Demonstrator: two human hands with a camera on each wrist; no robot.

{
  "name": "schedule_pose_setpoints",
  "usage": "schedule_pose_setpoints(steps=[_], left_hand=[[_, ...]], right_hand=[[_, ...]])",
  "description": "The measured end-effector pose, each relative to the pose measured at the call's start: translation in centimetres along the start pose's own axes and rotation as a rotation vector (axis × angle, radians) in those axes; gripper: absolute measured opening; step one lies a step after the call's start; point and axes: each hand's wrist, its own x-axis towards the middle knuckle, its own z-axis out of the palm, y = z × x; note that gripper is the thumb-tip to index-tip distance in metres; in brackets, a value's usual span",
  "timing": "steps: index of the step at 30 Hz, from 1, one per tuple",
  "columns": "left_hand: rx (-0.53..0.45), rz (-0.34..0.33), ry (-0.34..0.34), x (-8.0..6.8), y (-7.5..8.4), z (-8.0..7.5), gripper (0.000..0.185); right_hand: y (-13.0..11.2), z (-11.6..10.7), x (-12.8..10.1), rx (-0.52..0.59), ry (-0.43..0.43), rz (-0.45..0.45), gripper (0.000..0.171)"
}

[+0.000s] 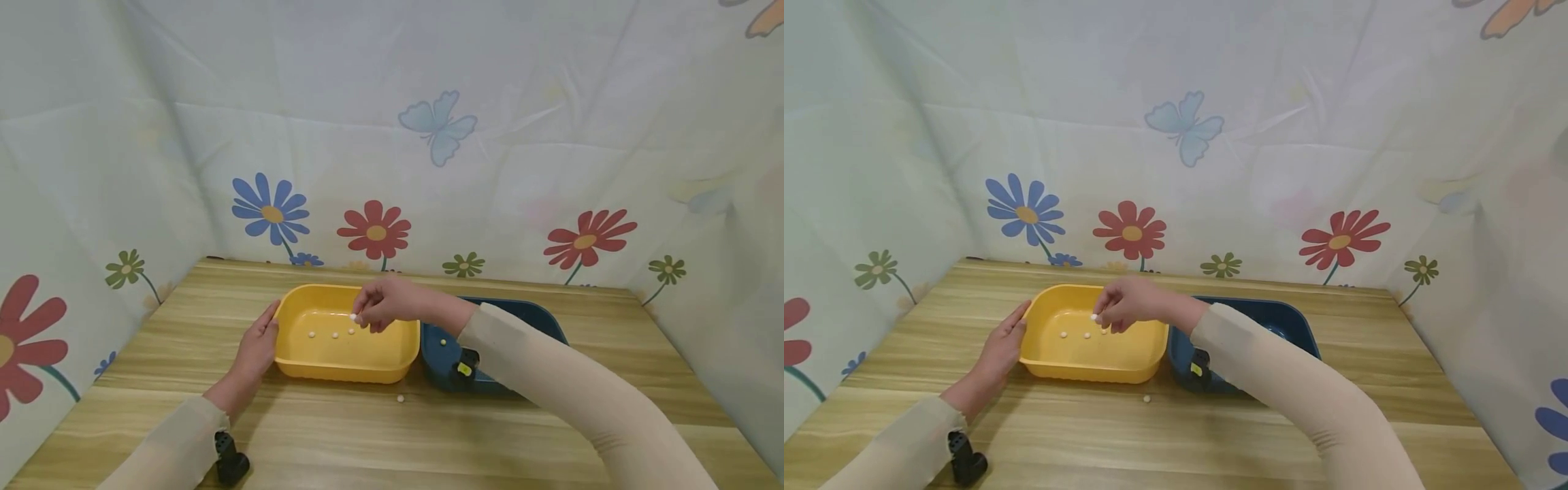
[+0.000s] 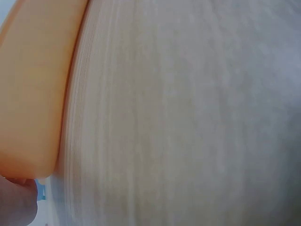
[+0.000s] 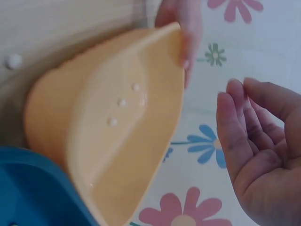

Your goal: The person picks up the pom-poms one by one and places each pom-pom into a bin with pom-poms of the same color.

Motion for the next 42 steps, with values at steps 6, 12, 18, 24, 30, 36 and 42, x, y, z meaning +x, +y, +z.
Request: schedule_pose_setpoints(steps=[6, 12, 18, 24, 30, 36, 42], left_hand=[[-0.003, -0.002, -0.01, -0.1, 0.0, 0.0, 0.054], [0.006, -0.011, 0.0, -0.1, -0.1, 0.0, 0.054], [0.013, 0.012, 0.004, -0.1, -0.1, 0.1, 0.054], [0.014, -0.02, -0.008, -0.1, -0.2, 0.2, 0.054], [0.005, -0.026, 0.001, -0.1, -0.2, 0.2, 0.054], [-0.004, -0.013, 0.004, -0.1, -0.1, 0.1, 0.054], [0.0, -0.006, 0.01, -0.1, 0.0, 0.0, 0.054]], right_hand=[[-0.1, -1.1, 2.5, -0.038, -0.01, 0.046, 0.017], [0.0, -2.1, 4.4, -0.055, -0.078, 0.068, 0.016], [1.1, -2.5, 6.1, -0.036, -0.189, 0.133, 0.013], [3.0, -2.3, 7.9, 0.016, -0.255, 0.204, 0.01], [4.5, -1.7, 9.3, 0.061, -0.308, 0.293, 0.007], [5.1, -1.0, 10.1, 0.028, -0.343, 0.379, 0.007], [5.0, -0.5, 10.4, 0.042, -0.378, 0.457, 0.01]])
